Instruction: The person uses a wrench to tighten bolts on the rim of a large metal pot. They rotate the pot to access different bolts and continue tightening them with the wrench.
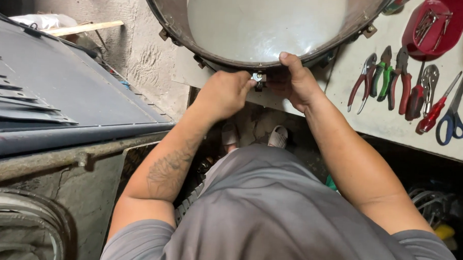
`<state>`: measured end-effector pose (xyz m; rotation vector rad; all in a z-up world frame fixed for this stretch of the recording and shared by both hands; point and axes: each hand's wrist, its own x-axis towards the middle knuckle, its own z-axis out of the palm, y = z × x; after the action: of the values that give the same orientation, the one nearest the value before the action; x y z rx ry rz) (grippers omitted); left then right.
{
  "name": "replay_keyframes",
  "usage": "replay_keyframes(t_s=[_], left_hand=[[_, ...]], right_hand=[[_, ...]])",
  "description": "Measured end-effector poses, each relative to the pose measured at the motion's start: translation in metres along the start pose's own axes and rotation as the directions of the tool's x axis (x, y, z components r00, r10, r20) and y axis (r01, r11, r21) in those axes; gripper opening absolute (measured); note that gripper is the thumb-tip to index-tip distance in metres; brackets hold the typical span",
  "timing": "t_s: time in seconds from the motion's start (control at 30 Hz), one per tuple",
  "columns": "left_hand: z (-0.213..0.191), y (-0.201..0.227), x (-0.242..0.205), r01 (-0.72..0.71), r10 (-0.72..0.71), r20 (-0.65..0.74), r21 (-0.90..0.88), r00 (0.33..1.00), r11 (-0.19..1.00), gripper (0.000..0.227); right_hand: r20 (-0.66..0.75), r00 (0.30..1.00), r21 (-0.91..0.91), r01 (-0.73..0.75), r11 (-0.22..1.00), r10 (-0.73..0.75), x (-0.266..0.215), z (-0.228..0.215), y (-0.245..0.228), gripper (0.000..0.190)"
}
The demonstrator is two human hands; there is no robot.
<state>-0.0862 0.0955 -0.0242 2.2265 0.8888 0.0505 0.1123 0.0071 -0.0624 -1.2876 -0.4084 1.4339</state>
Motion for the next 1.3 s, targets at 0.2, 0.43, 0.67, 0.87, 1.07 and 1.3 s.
replay_keyframes(t_s=[0.2,0.43,0.67,0.87,1.07,1.3], left_hand=[[0.033,0.001,-0.026,-0.087,0.176,-0.379,0.241,0.908,0.967,0.039],[0.06,0.041,-0.028,0.221,-0.356,0.121,-0.941,0.927,0.257,0.033],[0.077,0.067,-0.012,0.14,-0.423,0.126,-0.99,0.897,0.002,0.033],[0.085,0.079,-0.004,0.105,-0.478,0.109,-0.994,0.871,-0.034,0.033],[0.096,0.054,-0.002,0.074,-0.514,0.1,-0.995,0.852,-0.072,0.028],[0.029,0.007,-0.007,0.278,-0.387,0.055,-0.788,0.92,0.549,0.029]], right_hand=[[-0.03,1.0,0.019,-0.005,1.0,0.006,0.0,0.001,-0.001,0.112],[0.041,0.999,-0.019,-0.015,1.0,0.016,-0.005,0.002,-0.002,0.11],[-0.034,0.999,-0.036,-0.028,0.999,0.027,0.007,-0.015,0.022,0.095],[-0.086,0.994,-0.037,-0.074,0.997,0.07,0.009,-0.023,0.027,0.091],[-0.015,0.997,-0.069,-0.07,0.995,0.07,0.004,-0.009,0.008,0.107],[0.026,0.999,-0.104,-0.033,0.994,0.036,-0.012,0.01,-0.019,0.119]])
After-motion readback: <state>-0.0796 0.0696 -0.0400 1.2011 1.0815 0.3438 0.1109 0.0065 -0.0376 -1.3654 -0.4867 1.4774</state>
